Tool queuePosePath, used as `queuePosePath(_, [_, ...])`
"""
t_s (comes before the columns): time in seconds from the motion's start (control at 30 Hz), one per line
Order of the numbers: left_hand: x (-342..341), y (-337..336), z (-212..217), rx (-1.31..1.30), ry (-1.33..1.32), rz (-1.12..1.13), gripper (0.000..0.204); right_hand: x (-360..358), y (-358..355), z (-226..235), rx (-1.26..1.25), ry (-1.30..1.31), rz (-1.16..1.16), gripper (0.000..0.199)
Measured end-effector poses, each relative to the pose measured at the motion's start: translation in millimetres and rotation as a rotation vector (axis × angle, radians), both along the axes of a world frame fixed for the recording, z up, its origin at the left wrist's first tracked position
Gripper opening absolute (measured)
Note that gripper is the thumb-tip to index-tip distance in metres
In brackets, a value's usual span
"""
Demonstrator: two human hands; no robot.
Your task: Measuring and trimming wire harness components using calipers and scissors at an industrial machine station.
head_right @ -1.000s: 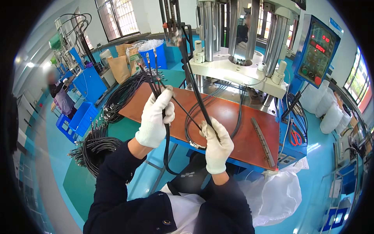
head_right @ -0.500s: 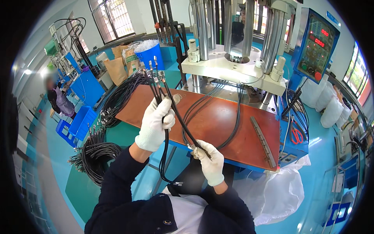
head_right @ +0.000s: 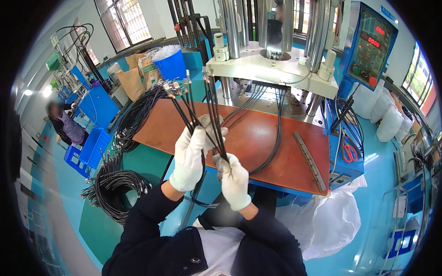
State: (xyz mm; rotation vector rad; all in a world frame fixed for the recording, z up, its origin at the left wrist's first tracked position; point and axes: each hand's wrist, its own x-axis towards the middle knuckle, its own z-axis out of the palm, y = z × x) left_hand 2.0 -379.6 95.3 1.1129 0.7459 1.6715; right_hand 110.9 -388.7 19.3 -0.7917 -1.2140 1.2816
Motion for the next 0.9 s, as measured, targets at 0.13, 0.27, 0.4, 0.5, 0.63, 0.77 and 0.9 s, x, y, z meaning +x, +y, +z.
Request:
queuePosePath(0.13, [1.9,-3.1,-0.4,-0.107,0.071,-0.008,0.040,-9.0,-11.3,-5.7,-0.105,-0.074,0.128,0.020])
queuePosePath(0.27, [-9.3,-8.2,1.5,-0.149,0.121,-0.128,0.037,8.6,-5.8,-4.7,0.274,-0.322,0.188,0.028])
queuePosePath(0.4, [-18.5,-12.9,-3.0,-0.228,0.306,-0.245,0.036,40.9,12.8,14.6,0.191,0.157,0.186,0.057])
queuePosePath(0.5, [-14.3,-14.7,-14.4,-0.381,0.527,-0.635,0.041,64.2,17.4,28.4,0.089,0.152,0.193,0.048])
queuePosePath(0.63, [6.0,-12.6,-36.7,-0.394,0.357,-0.867,0.041,74.9,-2.4,23.6,-0.136,0.217,0.307,0.034])
queuePosePath(0.77, [25.3,-2.8,-52.3,-0.425,0.379,-0.941,0.039,96.2,-12.2,7.1,-0.181,0.161,0.280,0.036])
queuePosePath(0.9, [42.2,6.7,-58.7,-0.564,0.395,-1.040,0.037,154.5,0.5,8.3,0.156,0.065,-0.145,0.058])
